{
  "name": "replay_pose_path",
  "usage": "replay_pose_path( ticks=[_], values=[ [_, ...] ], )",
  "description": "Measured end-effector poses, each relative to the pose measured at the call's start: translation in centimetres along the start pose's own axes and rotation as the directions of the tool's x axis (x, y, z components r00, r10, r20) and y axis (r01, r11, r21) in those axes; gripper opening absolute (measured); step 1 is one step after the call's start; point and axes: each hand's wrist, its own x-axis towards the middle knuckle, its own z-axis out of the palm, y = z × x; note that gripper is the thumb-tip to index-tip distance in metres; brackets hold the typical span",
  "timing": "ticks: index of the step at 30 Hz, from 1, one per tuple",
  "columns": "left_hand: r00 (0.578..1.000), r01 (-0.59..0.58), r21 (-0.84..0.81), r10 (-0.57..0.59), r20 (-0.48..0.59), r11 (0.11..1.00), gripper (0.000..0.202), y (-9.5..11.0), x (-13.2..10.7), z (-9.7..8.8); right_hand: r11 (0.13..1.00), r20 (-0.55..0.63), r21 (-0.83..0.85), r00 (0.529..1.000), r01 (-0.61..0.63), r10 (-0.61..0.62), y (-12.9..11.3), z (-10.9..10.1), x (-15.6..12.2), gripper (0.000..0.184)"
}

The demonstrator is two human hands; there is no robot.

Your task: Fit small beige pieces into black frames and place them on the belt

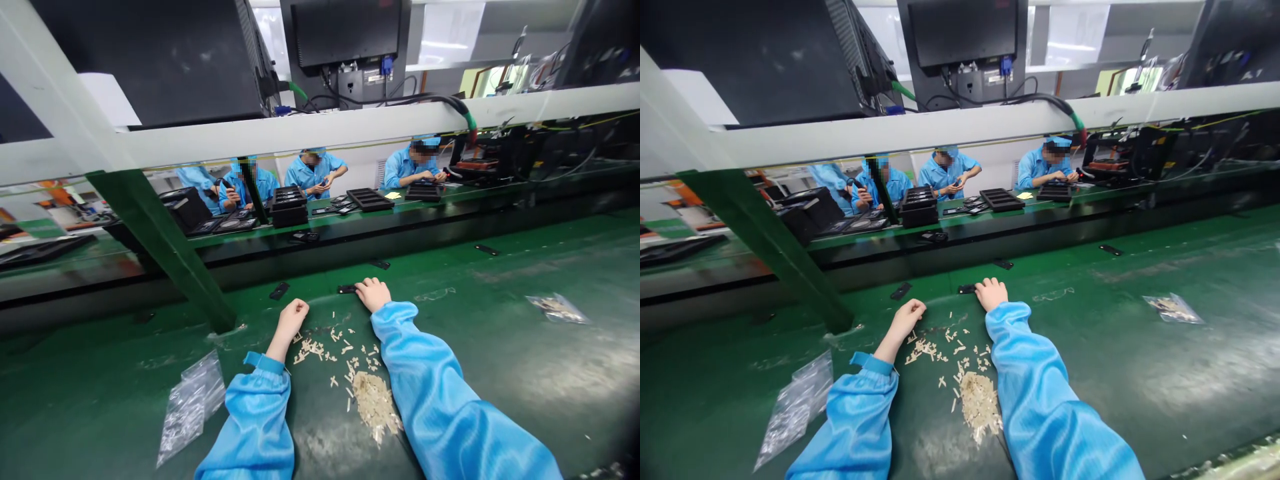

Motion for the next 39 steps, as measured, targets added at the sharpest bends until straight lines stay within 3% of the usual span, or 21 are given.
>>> replay_pose_path(
  ticks=[4, 12, 15, 19, 22, 30, 39],
  values=[
    [1.000, -0.025, 0.039, 0.024, 0.017, 0.999, 0.010, -0.1, 0.0, -0.1, 0.989, 0.019, 0.042, 0.989, 0.143, -0.144, -0.9, 0.6, -0.2, 0.036],
    [0.990, -0.107, 0.125, 0.093, 0.110, 0.986, 0.010, 0.2, -0.5, -0.4, 0.972, 0.049, 0.093, 0.974, 0.215, -0.220, -1.1, 0.8, -0.7, 0.038],
    [0.961, -0.202, 0.142, 0.168, 0.220, 0.969, 0.010, 0.7, -0.9, -0.3, 0.978, 0.077, 0.090, 0.978, 0.189, -0.196, -1.3, 1.2, -0.7, 0.045],
    [0.881, -0.352, 0.169, 0.264, 0.393, 0.921, 0.014, 1.8, -1.6, -0.1, 0.989, 0.101, 0.086, 0.986, 0.122, -0.131, -1.6, 1.8, -0.5, 0.053],
    [0.842, -0.416, 0.227, 0.279, 0.463, 0.880, 0.022, 2.3, -1.9, 0.1, 0.987, 0.118, 0.104, 0.984, 0.123, -0.135, -1.6, 2.0, -0.3, 0.052],
    [0.779, -0.527, 0.329, 0.291, 0.555, 0.784, 0.014, 3.1, -2.4, 0.6, 0.981, 0.082, 0.128, 0.984, 0.147, -0.158, -1.9, 0.6, -1.2, 0.050],
    [0.775, -0.532, 0.329, 0.292, 0.561, 0.780, 0.013, 2.3, -1.8, 1.3, 0.960, -0.006, 0.227, 0.986, 0.162, -0.165, -1.5, -0.3, -1.2, 0.031]
  ],
)
